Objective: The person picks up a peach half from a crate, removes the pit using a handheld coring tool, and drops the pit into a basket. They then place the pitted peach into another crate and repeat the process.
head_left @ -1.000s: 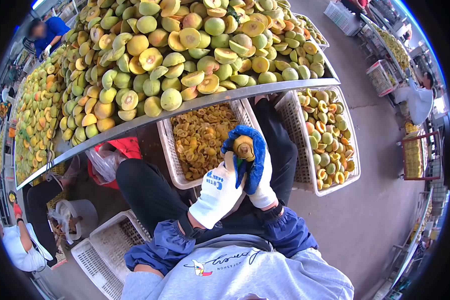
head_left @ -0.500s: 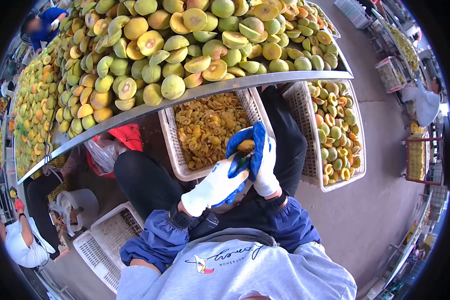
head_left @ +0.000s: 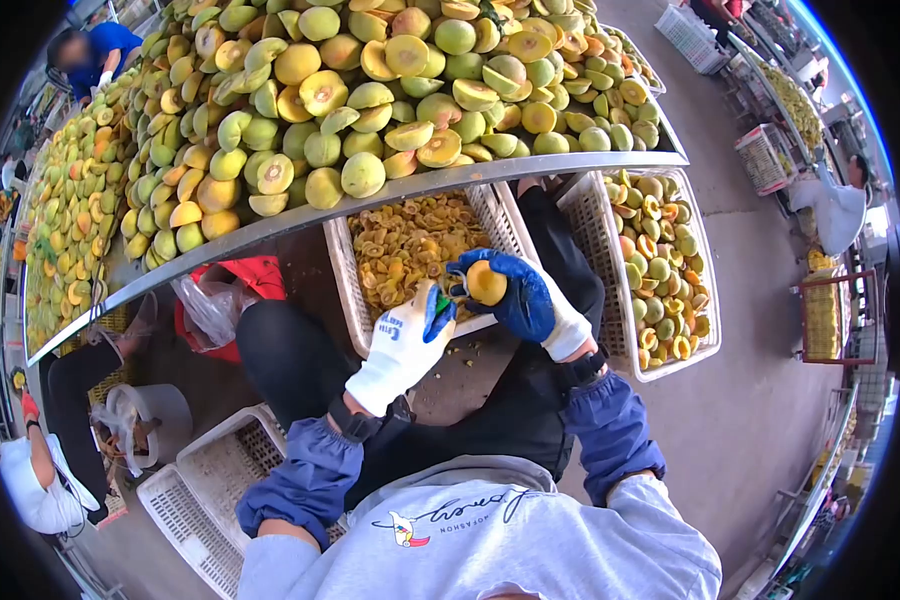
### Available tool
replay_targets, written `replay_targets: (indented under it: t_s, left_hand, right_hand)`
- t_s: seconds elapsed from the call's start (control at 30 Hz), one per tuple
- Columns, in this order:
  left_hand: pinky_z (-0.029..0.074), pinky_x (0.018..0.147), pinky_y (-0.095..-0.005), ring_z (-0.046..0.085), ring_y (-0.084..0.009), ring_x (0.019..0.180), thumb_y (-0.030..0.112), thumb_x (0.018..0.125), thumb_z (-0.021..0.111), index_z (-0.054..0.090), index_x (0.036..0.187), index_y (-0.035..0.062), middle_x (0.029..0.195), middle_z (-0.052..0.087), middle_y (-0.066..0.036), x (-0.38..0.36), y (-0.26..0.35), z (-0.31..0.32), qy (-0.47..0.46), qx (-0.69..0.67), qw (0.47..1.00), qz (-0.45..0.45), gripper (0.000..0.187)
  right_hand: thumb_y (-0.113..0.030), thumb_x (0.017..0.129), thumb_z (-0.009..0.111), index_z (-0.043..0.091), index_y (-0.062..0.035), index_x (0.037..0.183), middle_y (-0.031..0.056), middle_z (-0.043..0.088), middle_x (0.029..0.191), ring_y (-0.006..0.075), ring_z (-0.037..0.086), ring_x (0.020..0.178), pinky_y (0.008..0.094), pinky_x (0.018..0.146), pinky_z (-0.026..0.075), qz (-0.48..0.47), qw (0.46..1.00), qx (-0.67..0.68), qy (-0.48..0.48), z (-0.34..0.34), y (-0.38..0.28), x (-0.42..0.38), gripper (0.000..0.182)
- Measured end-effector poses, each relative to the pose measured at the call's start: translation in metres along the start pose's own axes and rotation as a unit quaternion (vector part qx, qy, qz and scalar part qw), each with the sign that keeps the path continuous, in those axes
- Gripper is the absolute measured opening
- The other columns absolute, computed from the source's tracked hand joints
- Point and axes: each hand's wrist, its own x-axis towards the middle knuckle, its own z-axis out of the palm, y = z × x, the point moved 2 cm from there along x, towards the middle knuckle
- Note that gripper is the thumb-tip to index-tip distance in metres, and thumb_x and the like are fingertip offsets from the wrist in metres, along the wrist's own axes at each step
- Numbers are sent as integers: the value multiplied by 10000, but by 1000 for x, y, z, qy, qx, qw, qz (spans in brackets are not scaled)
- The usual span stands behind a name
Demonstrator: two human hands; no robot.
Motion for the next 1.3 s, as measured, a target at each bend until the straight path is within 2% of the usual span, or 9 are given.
replay_targets:
  t_s: [0.2,0.6,0.7,1.0,1.1,1.17,1.2,1.27,1.3]
  left_hand:
    - [523,570,-387,666,-265,678,215,889,574,537,1196,44,827,630,-104,19,10,-7,-60,277,953,105,354]
    - [505,549,-363,657,-217,667,163,891,542,535,1215,65,809,594,-78,23,16,-10,-98,369,912,151,339]
    - [497,531,-359,648,-211,649,171,889,543,534,1215,64,789,572,-75,26,18,-9,-120,381,904,151,343]
    - [512,503,-345,674,-218,644,107,851,540,549,1212,3,776,628,-116,44,-5,18,-182,380,902,94,376]
    - [512,618,-493,654,-398,713,191,868,545,564,1115,-35,799,650,-235,57,-38,43,-189,153,970,-25,336]
    - [497,684,-541,641,-448,774,286,872,577,529,1097,-13,812,653,-254,57,-66,49,-200,74,973,-83,377]
    - [504,692,-537,642,-450,782,297,879,571,517,1105,-14,816,656,-257,54,-63,46,-198,93,967,-129,388]
    - [515,709,-530,646,-449,799,315,888,561,490,1112,-16,832,660,-264,40,-66,43,-210,116,953,-184,406]
    - [519,718,-527,648,-447,808,323,891,557,474,1111,-17,844,662,-268,31,-74,43,-225,120,947,-195,414]
  right_hand:
    - [-209,939,581,489,7,1293,115,580,1212,212,580,1120,316,975,473,62,997,24,-25,24,-1,-14,424]
    - [-167,897,592,504,-19,1285,81,611,1119,167,614,1002,310,822,546,92,983,-156,32,22,-13,-17,424]
    - [-194,901,592,566,25,1198,94,646,1042,157,631,929,294,756,556,39,980,-193,6,12,-10,-10,370]
    - [-231,885,614,617,-5,1109,56,655,857,131,638,670,217,532,505,129,985,-117,2,-16,-11,5,317]
    - [-247,893,600,597,-21,1200,72,635,986,110,616,762,227,580,525,138,974,-158,86,-13,-39,-11,382]
    - [-219,845,587,578,-4,1188,86,627,971,163,604,819,281,683,520,-55,882,-449,133,-79,-64,-5,405]
    - [-183,810,575,602,-11,1091,83,623,936,171,587,814,303,727,504,-97,865,-458,182,-95,-92,-21,330]
    - [-232,799,562,622,-22,1006,111,645,921,241,623,865,346,762,500,-53,782,-541,305,-146,-136,-54,301]
    - [-335,813,559,627,-34,1071,162,644,1056,319,622,978,384,835,495,79,671,-649,351,-166,-159,-67,402]
